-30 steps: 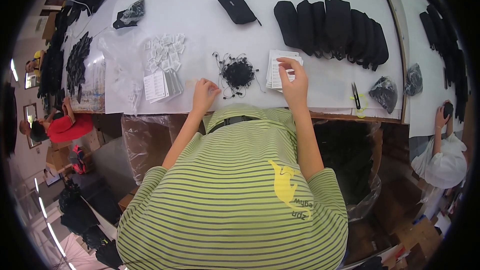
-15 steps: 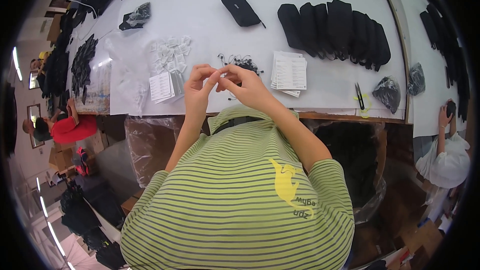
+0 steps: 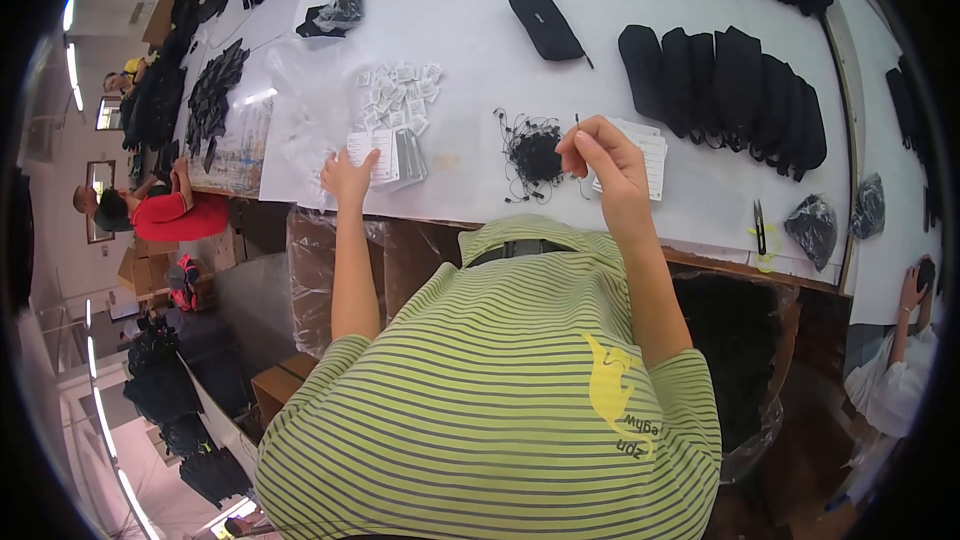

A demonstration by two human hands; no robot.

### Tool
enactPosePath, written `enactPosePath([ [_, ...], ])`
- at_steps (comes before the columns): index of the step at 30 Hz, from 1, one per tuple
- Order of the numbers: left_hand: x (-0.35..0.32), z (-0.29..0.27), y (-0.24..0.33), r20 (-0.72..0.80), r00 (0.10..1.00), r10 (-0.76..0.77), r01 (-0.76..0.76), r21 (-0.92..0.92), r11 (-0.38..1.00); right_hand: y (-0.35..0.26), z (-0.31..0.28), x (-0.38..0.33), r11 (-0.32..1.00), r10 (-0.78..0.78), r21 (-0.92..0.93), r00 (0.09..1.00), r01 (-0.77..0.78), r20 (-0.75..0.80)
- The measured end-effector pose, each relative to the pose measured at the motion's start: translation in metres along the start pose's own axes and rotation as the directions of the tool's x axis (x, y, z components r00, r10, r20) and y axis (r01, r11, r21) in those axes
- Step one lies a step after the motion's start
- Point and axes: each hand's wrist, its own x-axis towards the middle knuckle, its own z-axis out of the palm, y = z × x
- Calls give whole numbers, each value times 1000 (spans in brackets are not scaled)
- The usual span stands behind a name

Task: Attaching plastic clips and labels to black storage pouches at a manufacturing workstation.

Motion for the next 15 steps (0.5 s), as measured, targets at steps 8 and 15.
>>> enactPosePath([
  [8, -6, -49, 30, 55, 987, 154, -139, -210, 968, -9, 5, -6, 995, 39, -88, 997, -45, -59],
  [15, -70, -89, 93, 30, 941, 336, -87, -941, 328, 4, 15, -10, 979, 139, -149, 990, -138, -4],
])
